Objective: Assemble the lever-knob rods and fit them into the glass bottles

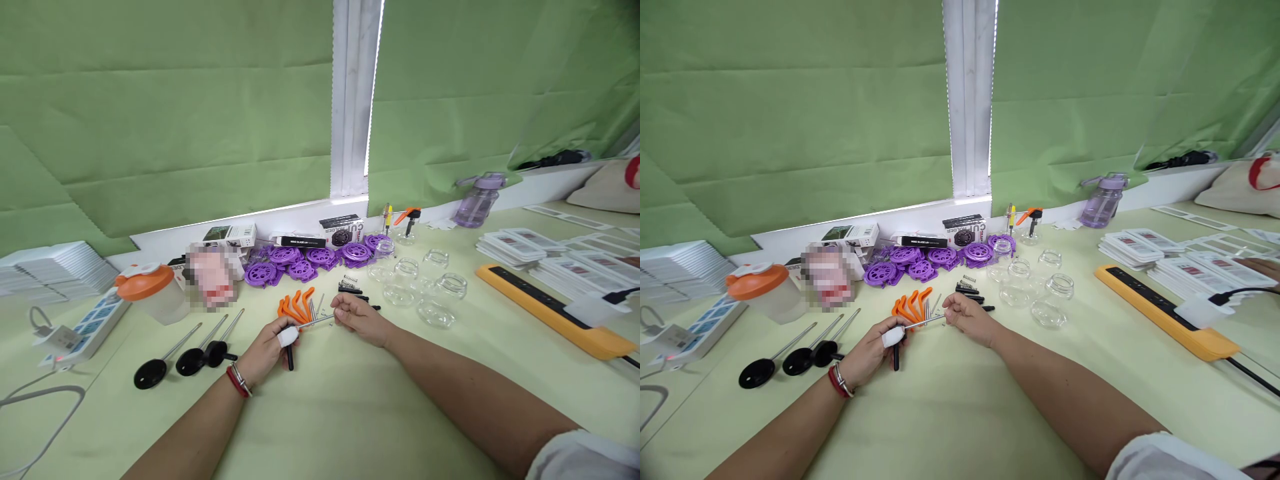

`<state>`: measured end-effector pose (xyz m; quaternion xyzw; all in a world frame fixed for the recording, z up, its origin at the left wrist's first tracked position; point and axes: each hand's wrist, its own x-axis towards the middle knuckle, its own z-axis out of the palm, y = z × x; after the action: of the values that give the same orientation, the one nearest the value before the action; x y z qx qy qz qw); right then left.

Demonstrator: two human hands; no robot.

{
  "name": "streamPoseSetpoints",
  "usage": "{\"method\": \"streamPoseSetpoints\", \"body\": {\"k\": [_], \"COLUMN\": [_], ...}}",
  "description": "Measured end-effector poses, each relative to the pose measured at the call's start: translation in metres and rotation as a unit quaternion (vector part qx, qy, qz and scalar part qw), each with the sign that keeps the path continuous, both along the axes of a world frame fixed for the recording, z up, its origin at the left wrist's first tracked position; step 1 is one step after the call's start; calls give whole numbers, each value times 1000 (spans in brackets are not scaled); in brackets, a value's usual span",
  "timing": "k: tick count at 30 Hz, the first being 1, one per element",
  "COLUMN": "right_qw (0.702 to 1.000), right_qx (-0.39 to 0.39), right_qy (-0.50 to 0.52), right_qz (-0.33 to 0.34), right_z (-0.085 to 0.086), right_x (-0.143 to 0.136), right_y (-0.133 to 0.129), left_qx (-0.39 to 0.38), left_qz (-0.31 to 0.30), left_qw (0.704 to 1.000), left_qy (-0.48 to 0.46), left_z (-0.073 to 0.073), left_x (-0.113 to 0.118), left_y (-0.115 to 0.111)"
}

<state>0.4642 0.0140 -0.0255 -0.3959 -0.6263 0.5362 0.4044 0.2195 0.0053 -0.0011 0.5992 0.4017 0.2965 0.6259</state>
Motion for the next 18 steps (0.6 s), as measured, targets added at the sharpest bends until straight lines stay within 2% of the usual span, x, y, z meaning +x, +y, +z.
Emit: {"method": "streamPoseSetpoints", "body": {"k": [2,5,13,18], "right_qw": [1000,1000,993,989], "right_qx": [10,23,35,54], "right_qy": [18,-10,-111,-141], "right_qz": [8,15,-2,-2], "right_z": [-4,-5,6,7], "right_x": [1,1,0,1], "right_y": [2,3,-1,0], "left_qx": [1,1,1,2], "left_qz": [-3,-3,0,2], "left_qw": [1000,1000,1000,1000], "left_qy": [3,7,7,4], "left_z": [1,2,4,3], "left_x": [0,0,0,0], "left_y": [0,-1,-1,-1]}}
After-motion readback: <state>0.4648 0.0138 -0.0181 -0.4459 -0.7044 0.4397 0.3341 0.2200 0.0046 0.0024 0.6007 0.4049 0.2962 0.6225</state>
